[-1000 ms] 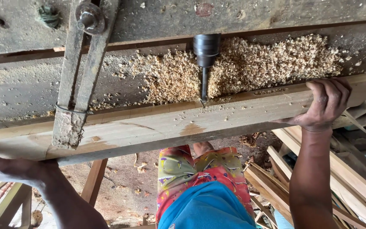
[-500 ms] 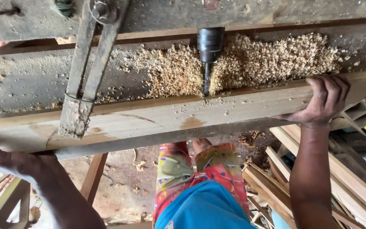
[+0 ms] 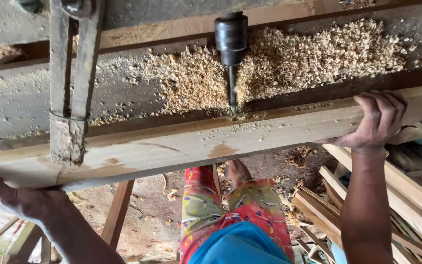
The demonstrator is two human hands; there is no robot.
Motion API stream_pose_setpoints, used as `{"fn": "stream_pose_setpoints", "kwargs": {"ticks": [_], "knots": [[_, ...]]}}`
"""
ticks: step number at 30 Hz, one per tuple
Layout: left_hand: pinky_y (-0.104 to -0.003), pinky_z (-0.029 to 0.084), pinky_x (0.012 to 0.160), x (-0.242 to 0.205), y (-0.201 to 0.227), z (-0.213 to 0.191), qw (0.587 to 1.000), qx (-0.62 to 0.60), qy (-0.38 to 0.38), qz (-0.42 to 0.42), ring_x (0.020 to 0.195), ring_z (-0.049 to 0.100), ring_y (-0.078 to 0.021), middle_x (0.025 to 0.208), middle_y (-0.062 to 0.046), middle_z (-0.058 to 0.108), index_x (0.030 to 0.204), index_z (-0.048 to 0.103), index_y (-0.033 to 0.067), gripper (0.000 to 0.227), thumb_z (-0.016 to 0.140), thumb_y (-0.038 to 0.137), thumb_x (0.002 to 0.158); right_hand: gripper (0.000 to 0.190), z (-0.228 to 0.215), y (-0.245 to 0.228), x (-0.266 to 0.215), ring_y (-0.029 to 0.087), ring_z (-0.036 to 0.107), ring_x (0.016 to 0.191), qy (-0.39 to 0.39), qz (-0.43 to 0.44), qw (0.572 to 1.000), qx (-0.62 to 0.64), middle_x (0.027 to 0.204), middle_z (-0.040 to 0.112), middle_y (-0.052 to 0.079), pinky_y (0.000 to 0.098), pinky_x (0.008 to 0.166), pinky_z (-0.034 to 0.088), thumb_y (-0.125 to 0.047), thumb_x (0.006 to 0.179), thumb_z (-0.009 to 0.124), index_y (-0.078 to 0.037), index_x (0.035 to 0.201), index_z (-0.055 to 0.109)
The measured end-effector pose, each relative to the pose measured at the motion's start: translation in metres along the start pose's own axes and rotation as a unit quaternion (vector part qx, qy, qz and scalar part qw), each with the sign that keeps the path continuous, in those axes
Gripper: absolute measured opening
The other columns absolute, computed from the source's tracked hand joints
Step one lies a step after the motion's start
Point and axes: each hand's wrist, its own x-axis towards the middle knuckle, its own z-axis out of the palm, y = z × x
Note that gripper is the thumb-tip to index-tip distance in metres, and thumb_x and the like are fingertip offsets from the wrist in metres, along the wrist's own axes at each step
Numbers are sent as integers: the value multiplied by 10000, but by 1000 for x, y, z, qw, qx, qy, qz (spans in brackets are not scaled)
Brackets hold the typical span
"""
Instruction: The person is drilling a series of holes into a wooden plank using a stationary power drill.
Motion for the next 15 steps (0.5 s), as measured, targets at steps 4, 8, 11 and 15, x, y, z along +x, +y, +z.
{"fn": "stream_pose_setpoints", "kwargs": {"ticks": [4, 8, 11, 15], "knots": [[-625, 393, 1254, 6, 14, 22, 978, -32, 187, -92, 1505, 438, -456, 1611, -243, 407, 1548, 381, 83, 958, 961, 554, 947, 1104, 3, 4, -2, 413, 639, 928, -2, -9, 1000, -1, 1023, 614, 267, 532, 850, 557, -874, 824, 339, 147, 996, 720], [-529, 630, 1132, 33, 50, 94, 901, -97, 390, -163, 1297, 695, -385, 1456, -226, 620, 1503, 501, 87, 1287, 1101, 368, 400, 1106, 4, 5, -3, 419, 630, 923, 7, -10, 1000, 9, 1012, 620, 285, 546, 838, 552, -850, 846, 287, 158, 987, 719], [-555, 460, 1273, 20, 27, 58, 932, -149, 312, -106, 1495, 534, -427, 1616, -233, 480, 1550, 470, 61, 1041, 1079, 300, 740, 1123, 5, 9, -6, 426, 642, 925, -3, -6, 1000, 1, 1016, 615, 282, 551, 854, 561, -846, 841, 261, 164, 964, 735], [-610, 504, 1175, 31, 42, 108, 887, -234, 382, -115, 1350, 585, -513, 1506, -323, 515, 1585, 361, 18, 1163, 931, 161, 581, 1128, 7, 17, -10, 428, 643, 919, 3, -11, 1000, 4, 1009, 634, 286, 551, 844, 552, -878, 815, 301, 151, 979, 732]]}}
